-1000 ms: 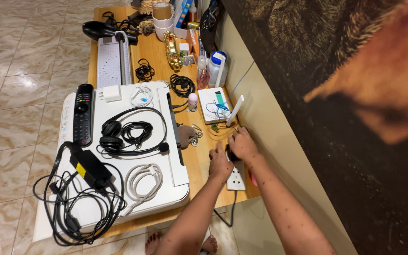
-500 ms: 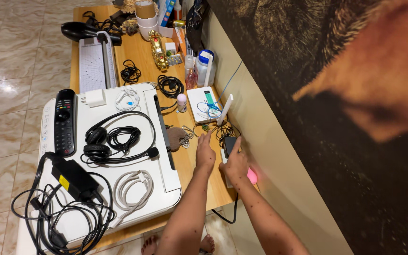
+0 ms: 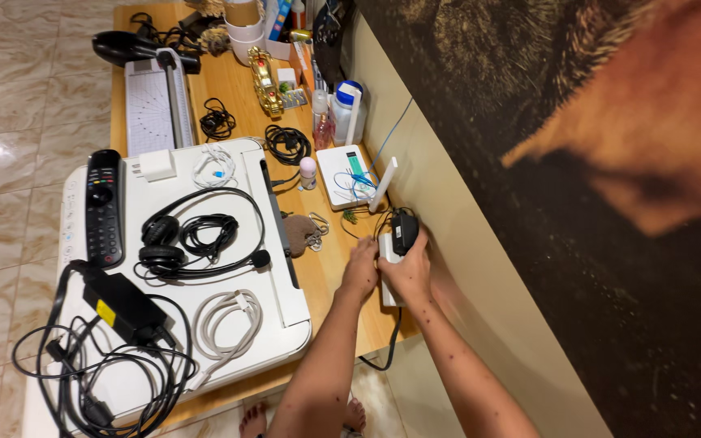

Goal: The person organizes a cluttered desk by coiling various electrical cables and a hair dryer cord. They handle the cables one by one, wrapping them neatly and placing them on the table or a nearby printer. The person also moves a decorative gold object and plugs a power strip into the wall outlet.

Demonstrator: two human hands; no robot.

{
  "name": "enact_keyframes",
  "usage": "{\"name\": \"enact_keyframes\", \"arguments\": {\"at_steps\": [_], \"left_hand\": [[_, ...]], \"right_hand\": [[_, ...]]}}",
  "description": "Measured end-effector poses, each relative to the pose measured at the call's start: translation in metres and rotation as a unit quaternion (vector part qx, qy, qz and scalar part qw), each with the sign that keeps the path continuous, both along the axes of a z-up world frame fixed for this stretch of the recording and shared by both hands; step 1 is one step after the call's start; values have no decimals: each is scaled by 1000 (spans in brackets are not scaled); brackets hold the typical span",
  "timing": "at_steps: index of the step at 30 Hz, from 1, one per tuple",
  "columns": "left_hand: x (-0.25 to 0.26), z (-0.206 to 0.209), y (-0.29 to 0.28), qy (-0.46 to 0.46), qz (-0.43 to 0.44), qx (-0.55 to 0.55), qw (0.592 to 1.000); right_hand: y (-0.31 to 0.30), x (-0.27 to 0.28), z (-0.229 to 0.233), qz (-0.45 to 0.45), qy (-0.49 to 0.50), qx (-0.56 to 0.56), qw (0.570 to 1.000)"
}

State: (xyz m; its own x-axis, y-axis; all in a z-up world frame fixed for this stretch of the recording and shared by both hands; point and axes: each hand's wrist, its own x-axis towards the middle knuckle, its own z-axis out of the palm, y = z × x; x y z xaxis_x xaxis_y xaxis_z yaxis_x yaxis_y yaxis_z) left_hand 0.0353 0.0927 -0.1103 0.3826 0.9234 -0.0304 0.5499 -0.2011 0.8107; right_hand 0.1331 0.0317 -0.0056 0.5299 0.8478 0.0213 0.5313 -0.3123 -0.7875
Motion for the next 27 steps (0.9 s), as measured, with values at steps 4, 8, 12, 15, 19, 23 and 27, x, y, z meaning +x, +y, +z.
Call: {"name": "enact_keyframes", "arguments": {"at_steps": [4,8,12,15,19,23,27], "left_hand": [[-13,19,-3,-30,6,-44,999],[-13,27,-2,-36,39,-96,994],[-7,5,8,-3,-15,-28,999],[-2,1,7,36,-50,29,998],[2,22,-5,-11,-8,-80,997],[5,39,-8,-147,61,-109,981],[4,49,-11,-199,95,-93,971]], "right_hand": [[14,3,-15,33,-54,-18,998],[26,5,-34,51,-81,-44,994],[32,3,-42,25,-80,20,996],[30,5,-38,21,-60,60,996],[32,7,-37,21,-34,45,998],[37,9,-46,48,-78,61,994],[35,7,-41,45,-129,-80,987]]}}
